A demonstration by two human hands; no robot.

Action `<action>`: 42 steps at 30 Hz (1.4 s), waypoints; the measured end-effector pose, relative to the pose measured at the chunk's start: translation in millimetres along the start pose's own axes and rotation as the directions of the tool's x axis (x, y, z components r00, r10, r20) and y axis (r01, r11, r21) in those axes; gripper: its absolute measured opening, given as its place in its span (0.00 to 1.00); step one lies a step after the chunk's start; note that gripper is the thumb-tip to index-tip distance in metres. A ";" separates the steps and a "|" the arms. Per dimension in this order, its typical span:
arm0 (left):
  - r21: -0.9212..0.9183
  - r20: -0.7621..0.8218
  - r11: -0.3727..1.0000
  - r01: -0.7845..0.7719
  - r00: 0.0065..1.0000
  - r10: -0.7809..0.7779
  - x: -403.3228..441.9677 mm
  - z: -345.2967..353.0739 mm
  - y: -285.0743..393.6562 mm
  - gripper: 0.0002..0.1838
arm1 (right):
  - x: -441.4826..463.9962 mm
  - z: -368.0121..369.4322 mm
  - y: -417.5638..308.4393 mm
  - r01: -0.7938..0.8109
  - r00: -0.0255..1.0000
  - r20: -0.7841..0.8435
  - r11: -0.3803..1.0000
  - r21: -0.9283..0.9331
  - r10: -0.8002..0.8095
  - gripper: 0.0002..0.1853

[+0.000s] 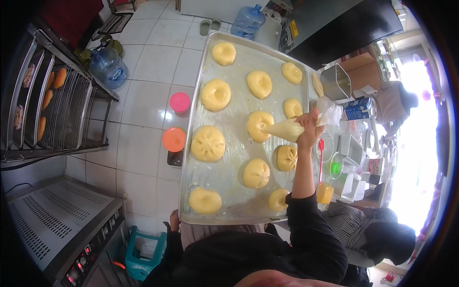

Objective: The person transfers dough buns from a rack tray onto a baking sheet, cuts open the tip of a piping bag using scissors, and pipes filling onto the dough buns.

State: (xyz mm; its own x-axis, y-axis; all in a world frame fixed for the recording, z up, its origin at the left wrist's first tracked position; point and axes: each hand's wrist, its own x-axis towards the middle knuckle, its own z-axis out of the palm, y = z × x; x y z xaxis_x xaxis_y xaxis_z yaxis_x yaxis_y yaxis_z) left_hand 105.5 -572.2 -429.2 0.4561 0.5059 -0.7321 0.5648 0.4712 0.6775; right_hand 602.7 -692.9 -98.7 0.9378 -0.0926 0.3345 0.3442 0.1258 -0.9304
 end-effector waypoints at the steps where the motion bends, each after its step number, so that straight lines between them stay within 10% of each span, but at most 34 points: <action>1: -0.032 0.005 0.995 0.093 0.996 -0.093 1.3 -0.6 0.5 0.15 | 0.7 -4.5 -0.4 0.013 1.000 0.027 1.000 -0.028 -0.013 0.18; 3: -0.094 0.025 0.956 0.277 0.961 -0.275 4.6 -2.0 0.6 0.16 | 4.4 -14.8 -1.1 0.042 0.996 0.081 0.996 -0.084 -0.035 0.16; 15: 0.090 0.017 0.982 0.165 0.986 -0.167 1.2 -4.6 5.8 0.15 | 8.8 8.0 3.0 0.041 0.999 -0.016 0.997 -0.061 -0.042 0.20; 42: -0.136 -0.024 0.983 0.125 0.991 -0.130 4.8 0.6 2.9 0.15 | 4.0 -11.3 7.5 -0.031 0.999 -0.017 0.998 -0.055 0.031 0.17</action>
State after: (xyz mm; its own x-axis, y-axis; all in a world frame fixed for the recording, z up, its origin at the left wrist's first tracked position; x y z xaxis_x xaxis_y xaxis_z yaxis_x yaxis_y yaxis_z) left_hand 109.8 -568.9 -430.8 0.3620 0.4579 -0.8120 0.5185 0.6250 0.5836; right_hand 608.5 -703.4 -106.0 0.9470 -0.1051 0.3034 0.3117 0.0737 -0.9473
